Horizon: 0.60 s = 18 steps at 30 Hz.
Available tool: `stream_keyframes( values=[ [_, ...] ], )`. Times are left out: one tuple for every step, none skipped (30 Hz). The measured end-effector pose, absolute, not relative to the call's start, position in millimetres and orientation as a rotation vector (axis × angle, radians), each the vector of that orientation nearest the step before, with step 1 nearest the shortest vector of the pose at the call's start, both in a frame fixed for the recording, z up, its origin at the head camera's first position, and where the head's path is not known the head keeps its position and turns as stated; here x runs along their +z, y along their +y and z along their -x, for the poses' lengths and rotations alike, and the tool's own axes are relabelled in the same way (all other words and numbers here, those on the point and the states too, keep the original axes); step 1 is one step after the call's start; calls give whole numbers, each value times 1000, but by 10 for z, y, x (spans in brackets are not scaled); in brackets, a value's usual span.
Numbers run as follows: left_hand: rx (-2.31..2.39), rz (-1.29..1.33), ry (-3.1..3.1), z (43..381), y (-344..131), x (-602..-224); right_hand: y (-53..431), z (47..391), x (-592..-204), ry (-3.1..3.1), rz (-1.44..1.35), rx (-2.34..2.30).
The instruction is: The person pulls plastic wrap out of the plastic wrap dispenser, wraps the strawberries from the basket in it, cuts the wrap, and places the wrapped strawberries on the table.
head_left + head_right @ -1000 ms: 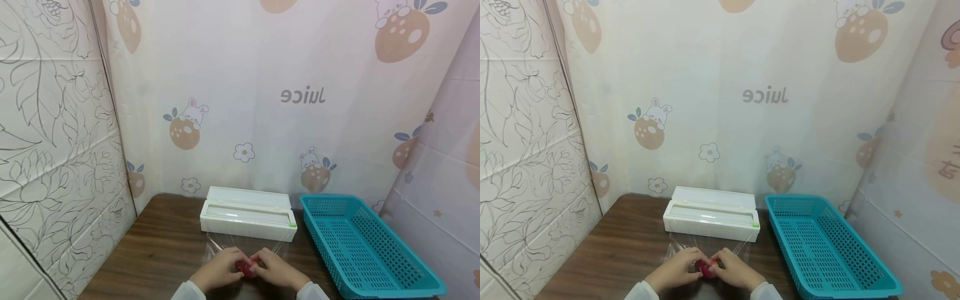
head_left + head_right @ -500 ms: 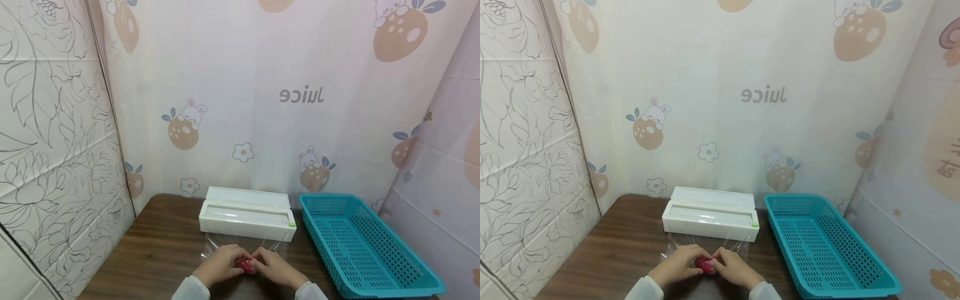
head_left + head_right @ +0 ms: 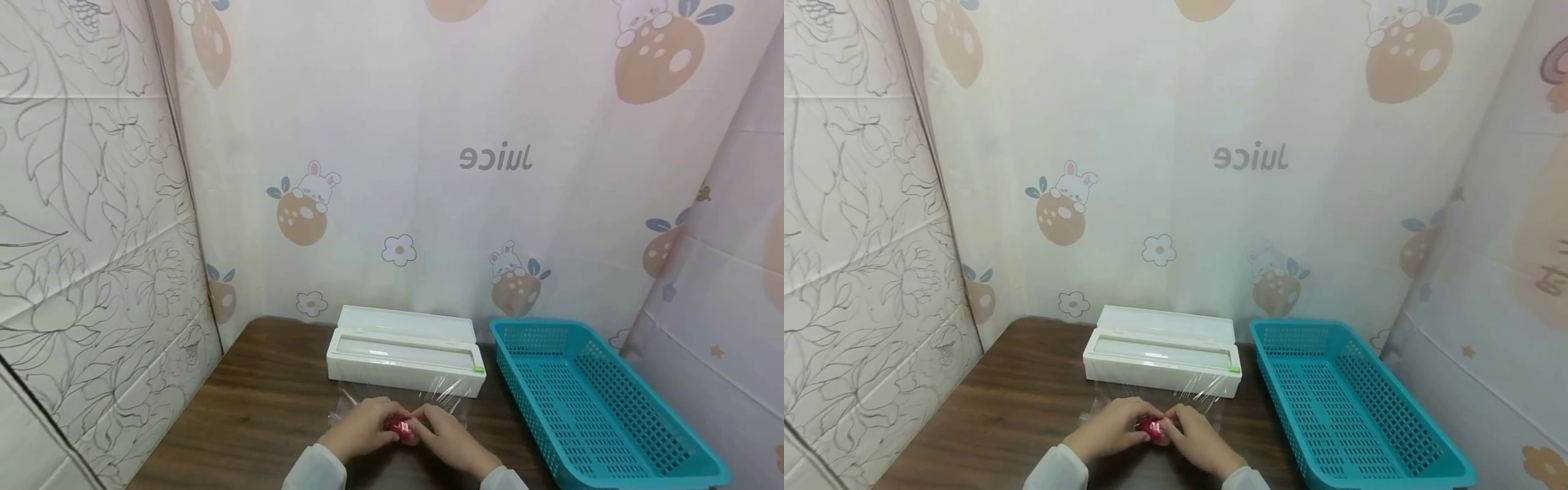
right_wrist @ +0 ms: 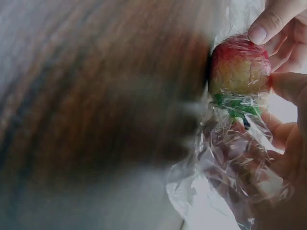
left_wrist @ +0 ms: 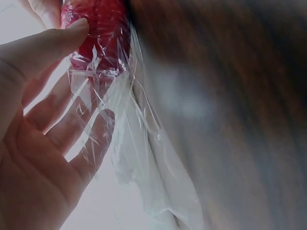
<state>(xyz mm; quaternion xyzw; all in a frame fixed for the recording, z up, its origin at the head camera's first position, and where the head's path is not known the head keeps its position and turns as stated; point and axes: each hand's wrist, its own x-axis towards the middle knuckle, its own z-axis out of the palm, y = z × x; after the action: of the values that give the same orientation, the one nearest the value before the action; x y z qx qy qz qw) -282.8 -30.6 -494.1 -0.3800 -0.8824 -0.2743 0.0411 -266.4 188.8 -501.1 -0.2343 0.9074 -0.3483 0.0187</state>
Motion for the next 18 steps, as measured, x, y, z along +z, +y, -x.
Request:
stream_keyframes(
  values=[
    [-837, 1164, -2707, 2834, -308, -4935, 1879, 2665, -5017, 2855, 737, -1061],
    [-833, 1159, -2715, 2842, -309, -4933, 1873, 2668, -5021, 2883, 746, -1048],
    [-824, 1156, -2723, 2848, -310, -4928, 1869, 2670, -5023, 2906, 753, -1031],
    [-819, 1153, -2733, 2856, -302, -4924, 1874, 2669, -5020, 2921, 754, -1018],
    [-814, 1148, -2742, 2863, -295, -4921, 1882, 2669, -5014, 2933, 760, -1001],
    [-806, 1143, -2750, 2871, -290, -4921, 1889, 2666, -5009, 2939, 765, -985],
    [-792, 1138, -2756, 2878, -285, -4922, 1896, 2659, -5004, 2950, 773, -962],
    [-779, 1131, -2761, 2884, -282, -4926, 1907, 2652, -5002, 2973, 786, -926],
    [-771, 1122, -2769, 2891, -280, -4929, 1917, 2642, -4998, 3003, 794, -881],
    [-767, 1117, -2775, 2900, -279, -4933, 1927, 2633, -4996, 3041, 798, -837],
    [-756, 1114, -2780, 2911, -281, -4938, 1934, 2623, -4995, 3087, 800, -787],
    [-749, 1115, -2784, 2923, -284, -4941, 1937, 2612, -4996, 3140, 798, -735],
    [-745, 1119, -2788, 2935, -287, -4941, 1939, 2604, -4994, 3198, 797, -680],
    [-748, 1123, -2791, 2950, -290, -4939, 1939, 2600, -4992, 3255, 791, -628],
    [-749, 1125, -2796, 2967, -291, -4933, 1931, 2601, -4984, 3305, 792, -591],
    [-746, 1130, -2797, 2987, -292, -4931, 1920, 2604, -4974, 3348, 800, -567],
    [-746, 1133, -2798, 3005, -291, -4925, 1906, 2607, -4961, 3385, 816, -543],
    [-750, 1138, -2794, 3020, -290, -4917, 1889, 2612, -4947, 3415, 837, -527]
  ],
)
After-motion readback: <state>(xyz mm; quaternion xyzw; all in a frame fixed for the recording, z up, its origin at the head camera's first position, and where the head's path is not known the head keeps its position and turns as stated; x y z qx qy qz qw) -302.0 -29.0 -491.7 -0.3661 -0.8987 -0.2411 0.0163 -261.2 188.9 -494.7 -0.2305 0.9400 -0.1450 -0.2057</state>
